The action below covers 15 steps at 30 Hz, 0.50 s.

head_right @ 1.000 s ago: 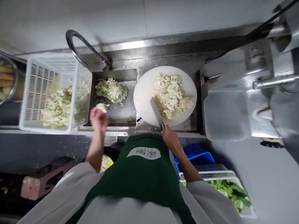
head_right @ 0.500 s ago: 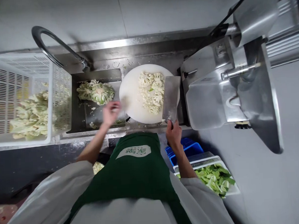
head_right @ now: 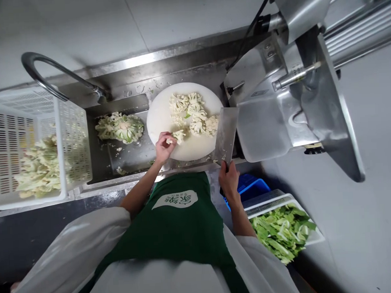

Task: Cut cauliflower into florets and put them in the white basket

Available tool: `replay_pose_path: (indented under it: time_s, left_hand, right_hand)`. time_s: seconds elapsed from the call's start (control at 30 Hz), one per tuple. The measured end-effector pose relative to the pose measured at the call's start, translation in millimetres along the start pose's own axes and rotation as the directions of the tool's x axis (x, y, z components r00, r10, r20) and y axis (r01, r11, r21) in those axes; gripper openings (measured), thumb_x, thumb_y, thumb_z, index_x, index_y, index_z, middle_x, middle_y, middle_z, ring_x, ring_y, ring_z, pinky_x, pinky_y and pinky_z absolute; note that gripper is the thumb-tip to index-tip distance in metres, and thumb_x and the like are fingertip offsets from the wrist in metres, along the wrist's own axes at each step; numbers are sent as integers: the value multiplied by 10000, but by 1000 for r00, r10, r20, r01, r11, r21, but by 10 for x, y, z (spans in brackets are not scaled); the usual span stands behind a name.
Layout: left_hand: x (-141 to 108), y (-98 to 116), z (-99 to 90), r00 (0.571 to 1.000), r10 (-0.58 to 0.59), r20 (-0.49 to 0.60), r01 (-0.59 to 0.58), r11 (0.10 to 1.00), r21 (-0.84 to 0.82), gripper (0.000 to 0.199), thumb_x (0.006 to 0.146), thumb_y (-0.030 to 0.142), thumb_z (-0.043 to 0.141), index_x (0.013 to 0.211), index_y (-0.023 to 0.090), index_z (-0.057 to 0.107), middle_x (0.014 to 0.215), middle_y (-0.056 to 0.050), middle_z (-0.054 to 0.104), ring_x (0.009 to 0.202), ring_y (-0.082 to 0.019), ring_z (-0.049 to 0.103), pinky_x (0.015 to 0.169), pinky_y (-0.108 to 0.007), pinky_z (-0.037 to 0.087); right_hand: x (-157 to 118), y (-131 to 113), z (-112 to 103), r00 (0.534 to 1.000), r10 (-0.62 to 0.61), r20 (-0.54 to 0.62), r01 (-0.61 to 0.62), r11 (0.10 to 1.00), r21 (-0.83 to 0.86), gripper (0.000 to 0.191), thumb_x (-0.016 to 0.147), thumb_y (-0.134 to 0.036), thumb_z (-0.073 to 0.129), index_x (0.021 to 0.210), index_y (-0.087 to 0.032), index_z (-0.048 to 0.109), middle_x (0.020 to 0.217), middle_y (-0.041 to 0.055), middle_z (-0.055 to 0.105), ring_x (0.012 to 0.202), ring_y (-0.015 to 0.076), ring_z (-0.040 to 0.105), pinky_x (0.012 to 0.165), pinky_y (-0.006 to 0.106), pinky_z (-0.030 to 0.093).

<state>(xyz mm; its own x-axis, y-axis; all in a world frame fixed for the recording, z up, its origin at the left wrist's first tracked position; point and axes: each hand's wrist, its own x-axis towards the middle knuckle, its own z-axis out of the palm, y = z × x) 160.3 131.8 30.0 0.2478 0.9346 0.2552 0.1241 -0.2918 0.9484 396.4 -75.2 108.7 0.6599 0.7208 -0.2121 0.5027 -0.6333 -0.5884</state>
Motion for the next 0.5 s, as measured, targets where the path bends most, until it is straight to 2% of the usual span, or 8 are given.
replay_pose_path:
  time_s: [0.1, 0.17, 0.27, 0.33, 0.43, 0.5]
  left_hand:
    - [-84, -110, -210, 984, -17, -175, 31, 997, 77, 290, 853, 431, 750, 773, 194, 604, 1053, -76, 536, 1077, -217, 605, 994, -405, 533]
    - [-173, -172, -303, 977, -25, -210, 50, 992, 115, 310, 858, 428, 743, 760, 194, 564, 1081, -81, 525, 1087, -220, 610, 970, -397, 544]
    - [-312, -192, -405, 987, -14, -158, 43, 982, 186, 213, 890, 385, 711, 979, 214, 621, 1126, -94, 553, 1109, -232, 610, 949, -401, 550]
    - [-384, -164, -462, 995, 3, -104, 27, 957, 289, 245, 920, 361, 663, 1117, 217, 639, 1138, -105, 580, 1120, -246, 602, 982, -430, 535]
    - [-437, -99, -517, 999, 14, -50, 7, 919, 394, 253, 941, 345, 606, 1144, 206, 664, 1133, -112, 610, 1140, -263, 595, 1039, -466, 501]
    - [-441, -60, -516, 998, 22, -58, 4, 906, 423, 274, 917, 358, 639, 1143, 206, 673, 1158, -113, 609, 1160, -271, 584, 1049, -472, 494]
  right_hand:
    - [66, -156, 72, 986, -89, 138, 106, 987, -124, 400, 1007, -473, 382, 987, -160, 630, 798, 128, 715, 714, 240, 639, 649, 303, 379]
    - [106, -265, 138, 955, -157, 253, 208, 960, -188, 368, 1023, -429, 381, 996, -156, 627, 775, 118, 711, 687, 230, 631, 637, 296, 343]
    - [142, -400, 253, 881, -245, 405, 366, 896, -253, 344, 1052, -378, 365, 1014, -153, 623, 785, 107, 721, 667, 211, 627, 637, 290, 310]
    - [159, -461, 321, 829, -277, 486, 452, 843, -290, 342, 1065, -355, 350, 1030, -148, 620, 802, 107, 730, 676, 208, 633, 638, 289, 301]
    - [181, -510, 374, 762, -284, 582, 543, 771, -334, 339, 1079, -346, 335, 1060, -150, 611, 819, 103, 738, 695, 214, 645, 636, 292, 295]
    - [185, -524, 374, 733, -275, 622, 577, 735, -355, 336, 1086, -345, 327, 1076, -155, 604, 836, 101, 745, 704, 217, 654, 636, 294, 293]
